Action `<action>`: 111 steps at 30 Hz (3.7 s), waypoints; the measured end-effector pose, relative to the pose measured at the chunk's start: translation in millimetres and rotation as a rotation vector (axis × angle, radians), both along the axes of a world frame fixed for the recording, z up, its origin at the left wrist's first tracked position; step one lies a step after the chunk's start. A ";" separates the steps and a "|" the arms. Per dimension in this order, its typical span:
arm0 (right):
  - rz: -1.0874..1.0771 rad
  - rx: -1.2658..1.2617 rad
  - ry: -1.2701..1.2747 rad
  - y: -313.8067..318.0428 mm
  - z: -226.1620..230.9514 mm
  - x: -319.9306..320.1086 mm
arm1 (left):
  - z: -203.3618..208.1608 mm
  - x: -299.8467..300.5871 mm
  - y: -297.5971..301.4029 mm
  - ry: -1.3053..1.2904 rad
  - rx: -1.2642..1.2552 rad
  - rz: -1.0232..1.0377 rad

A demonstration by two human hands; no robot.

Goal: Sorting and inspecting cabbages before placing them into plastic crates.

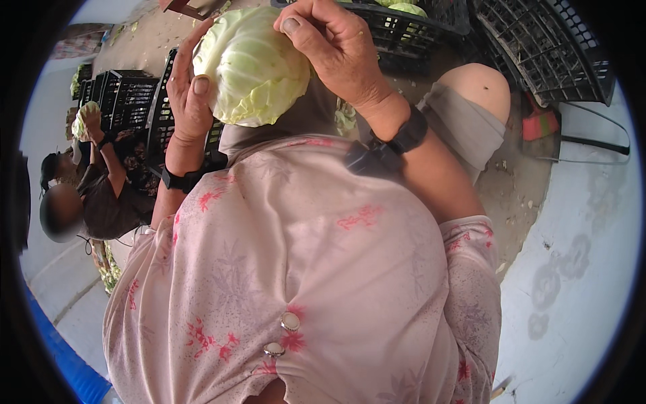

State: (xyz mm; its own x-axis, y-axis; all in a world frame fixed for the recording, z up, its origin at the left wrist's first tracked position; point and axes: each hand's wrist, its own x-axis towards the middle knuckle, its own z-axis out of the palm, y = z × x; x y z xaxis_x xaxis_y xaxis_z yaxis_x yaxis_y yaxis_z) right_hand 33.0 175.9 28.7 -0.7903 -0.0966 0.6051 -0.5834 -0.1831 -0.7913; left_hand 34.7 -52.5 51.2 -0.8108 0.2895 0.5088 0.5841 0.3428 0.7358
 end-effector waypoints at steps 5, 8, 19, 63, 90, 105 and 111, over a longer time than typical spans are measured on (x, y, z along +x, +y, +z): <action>-0.005 0.092 -0.165 2.7 5.1 9.3 | 1.5 2.6 -10.2 0.027 -0.034 0.019; 0.021 0.001 -0.243 5.3 -25.2 -4.1 | -2.2 5.4 -10.6 0.034 0.044 0.010; -0.019 -0.018 -0.317 -11.1 -33.6 2.9 | 4.6 16.4 -16.5 0.022 0.062 0.100; -0.082 0.105 -0.411 -5.8 -40.4 5.1 | 0.8 10.9 0.4 0.047 -0.056 0.070; -0.044 0.047 -0.378 6.4 -52.2 -2.9 | 17.8 13.6 28.1 0.214 -0.347 -0.053; -0.082 0.099 -0.382 3.2 -45.7 -0.8 | 10.7 8.3 23.9 0.197 -0.307 -0.042; -0.059 0.054 -0.467 2.7 -44.6 -0.2 | 4.2 8.2 27.8 0.154 -0.203 -0.054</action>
State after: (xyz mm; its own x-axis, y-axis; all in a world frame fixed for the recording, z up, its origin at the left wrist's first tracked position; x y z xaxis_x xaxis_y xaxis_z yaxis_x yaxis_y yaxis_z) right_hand 32.9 178.6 -15.9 -0.9816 -0.0652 0.1792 -0.1713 -0.1114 -0.9789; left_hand 42.8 -24.7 55.5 -0.7089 0.4394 0.5517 0.7053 0.4396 0.5562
